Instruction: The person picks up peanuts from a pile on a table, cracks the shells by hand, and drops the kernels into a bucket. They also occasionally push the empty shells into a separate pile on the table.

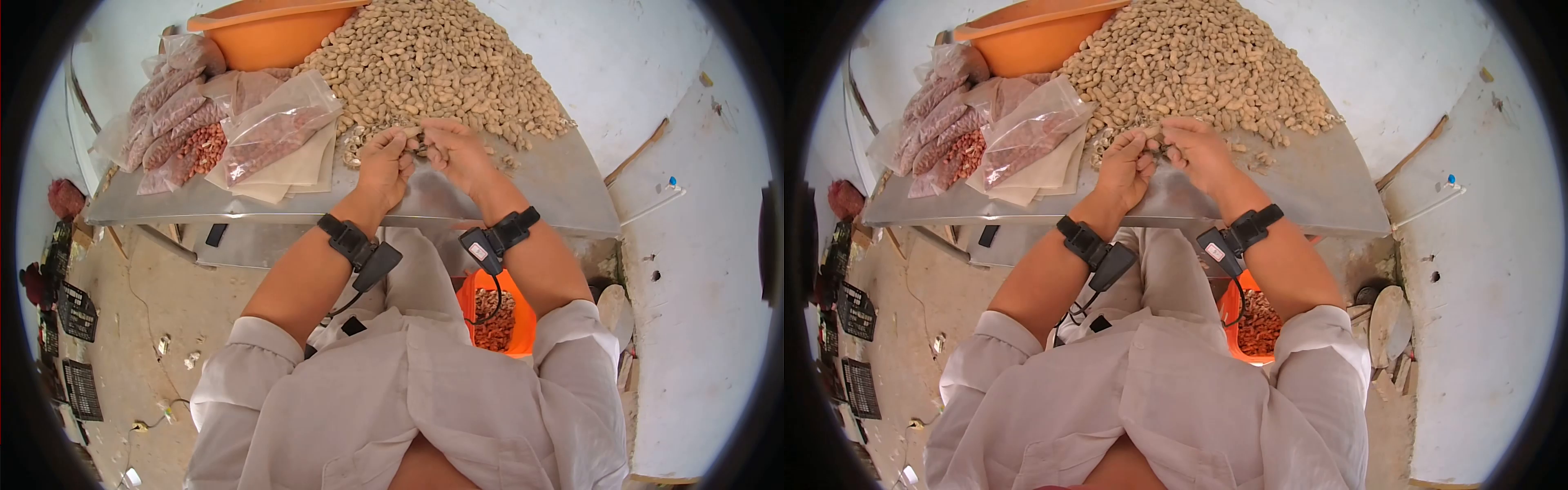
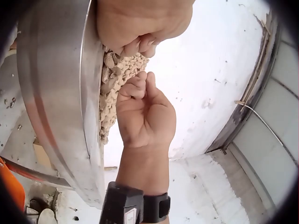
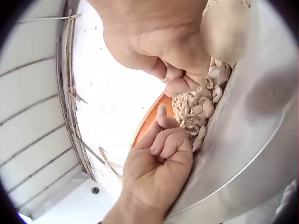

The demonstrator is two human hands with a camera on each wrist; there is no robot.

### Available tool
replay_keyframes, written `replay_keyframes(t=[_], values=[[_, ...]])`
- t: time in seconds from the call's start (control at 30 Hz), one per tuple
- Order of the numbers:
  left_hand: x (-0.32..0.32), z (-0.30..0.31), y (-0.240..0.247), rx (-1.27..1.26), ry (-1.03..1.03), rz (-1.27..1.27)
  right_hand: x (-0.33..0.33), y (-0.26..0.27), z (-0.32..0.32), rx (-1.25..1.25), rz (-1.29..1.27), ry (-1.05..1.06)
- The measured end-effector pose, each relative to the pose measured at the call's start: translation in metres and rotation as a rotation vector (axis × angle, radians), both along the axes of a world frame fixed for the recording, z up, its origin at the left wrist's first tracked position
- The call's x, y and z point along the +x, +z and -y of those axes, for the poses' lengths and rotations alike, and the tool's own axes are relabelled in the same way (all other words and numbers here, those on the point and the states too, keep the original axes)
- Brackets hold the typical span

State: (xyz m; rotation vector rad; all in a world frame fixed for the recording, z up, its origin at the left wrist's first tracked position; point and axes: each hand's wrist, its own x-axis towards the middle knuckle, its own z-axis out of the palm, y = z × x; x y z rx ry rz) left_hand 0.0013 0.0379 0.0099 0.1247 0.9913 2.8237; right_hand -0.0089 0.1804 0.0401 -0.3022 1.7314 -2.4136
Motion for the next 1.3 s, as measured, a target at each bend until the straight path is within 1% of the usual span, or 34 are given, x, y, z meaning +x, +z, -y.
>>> replay_keyframes(t=[0.03, 0.1, 0.2, 0.3, 0.4, 0.43, 0.6, 0.7, 0.93, 1.0, 1.1, 1.2, 1.23, 1.3], values=[[-0.001, 0.0, -0.001, 0.008, -0.019, -0.014, 0.003, 0.0, 0.004, 0.004, -0.015, 0.031], [-0.002, 0.001, -0.003, 0.027, -0.056, -0.041, 0.005, -0.001, 0.01, 0.037, -0.083, -0.005], [-0.003, 0.001, -0.005, -0.037, -0.086, -0.105, 0.007, -0.003, 0.01, 0.071, -0.157, -0.074], [0.0, -0.004, -0.003, -0.204, -0.014, -0.165, 0.002, -0.006, 0.006, 0.115, -0.229, -0.123], [0.001, -0.008, -0.004, -0.268, 0.069, -0.195, -0.002, -0.01, 0.003, 0.158, -0.276, -0.153], [0.001, -0.009, -0.005, -0.303, 0.065, -0.199, -0.002, -0.011, 0.003, 0.169, -0.287, -0.162], [0.0, -0.013, -0.006, -0.468, 0.087, -0.233, 0.001, -0.011, 0.004, 0.178, -0.294, -0.182], [-0.001, -0.015, -0.01, -0.438, 0.121, -0.268, 0.003, -0.014, 0.005, 0.194, -0.265, -0.171], [-0.005, -0.016, -0.014, -0.59, 0.182, -0.248, -0.001, -0.021, 0.006, 0.2, -0.288, -0.196], [-0.005, -0.016, -0.014, -0.626, 0.183, -0.226, -0.002, -0.023, 0.009, 0.177, -0.287, -0.24], [-0.007, -0.015, -0.016, -0.578, 0.172, -0.285, -0.001, -0.023, 0.015, 0.161, -0.279, -0.281], [-0.006, -0.015, -0.014, -0.589, 0.175, -0.279, 0.001, -0.02, 0.016, 0.144, -0.251, -0.288], [-0.004, -0.014, -0.012, -0.542, 0.131, -0.272, 0.002, -0.019, 0.016, 0.137, -0.24, -0.286], [-0.002, -0.009, -0.008, -0.446, 0.049, -0.26, 0.001, -0.015, 0.01, 0.124, -0.23, -0.198]])
